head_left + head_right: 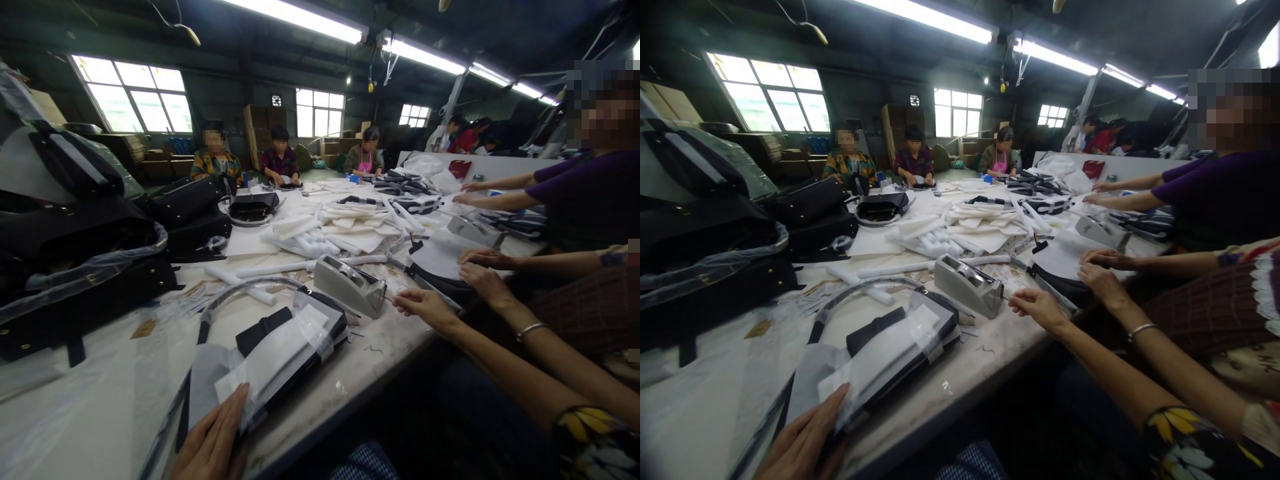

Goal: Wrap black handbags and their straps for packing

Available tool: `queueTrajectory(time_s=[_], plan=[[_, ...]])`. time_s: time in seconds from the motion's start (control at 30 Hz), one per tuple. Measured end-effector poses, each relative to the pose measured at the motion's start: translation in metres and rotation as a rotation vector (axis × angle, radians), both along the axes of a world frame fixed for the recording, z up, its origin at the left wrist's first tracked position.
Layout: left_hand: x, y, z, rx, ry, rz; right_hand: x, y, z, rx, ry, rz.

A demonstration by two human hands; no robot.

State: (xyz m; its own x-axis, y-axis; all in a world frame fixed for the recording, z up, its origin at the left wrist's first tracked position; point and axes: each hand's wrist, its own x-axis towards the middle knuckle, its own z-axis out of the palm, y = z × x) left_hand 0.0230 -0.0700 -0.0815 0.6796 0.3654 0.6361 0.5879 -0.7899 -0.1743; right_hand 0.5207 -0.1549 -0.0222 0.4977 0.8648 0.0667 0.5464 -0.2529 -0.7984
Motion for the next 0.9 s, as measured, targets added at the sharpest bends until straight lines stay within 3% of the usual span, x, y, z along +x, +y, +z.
queueTrajectory(time_s=[0.13,0.27,0.37,0.47,0.57,0.7,0.9], plan=[[0.000,-0.004,0.000,-0.021,0.000,0.037,0.008,-0.011,-0.006,0.123,-0.263,-0.056],[0.001,-0.004,0.001,-0.037,-0.018,0.006,0.009,-0.038,0.025,0.194,-0.472,0.046],[0.002,-0.003,0.001,-0.055,-0.037,-0.008,-0.012,-0.049,0.060,0.213,-0.623,0.231],[0.006,-0.008,0.004,-0.079,-0.063,0.013,-0.052,-0.044,0.087,0.303,-0.916,0.559],[0.013,-0.019,0.014,-0.155,-0.099,0.093,-0.104,-0.024,0.098,0.410,-1.051,0.818],[0.021,-0.025,0.022,-0.286,-0.144,0.137,-0.171,0.020,0.096,0.466,-1.000,1.065],[0.024,-0.026,0.018,-0.331,-0.218,0.131,-0.251,0.104,0.089,0.318,-0.994,1.385]])
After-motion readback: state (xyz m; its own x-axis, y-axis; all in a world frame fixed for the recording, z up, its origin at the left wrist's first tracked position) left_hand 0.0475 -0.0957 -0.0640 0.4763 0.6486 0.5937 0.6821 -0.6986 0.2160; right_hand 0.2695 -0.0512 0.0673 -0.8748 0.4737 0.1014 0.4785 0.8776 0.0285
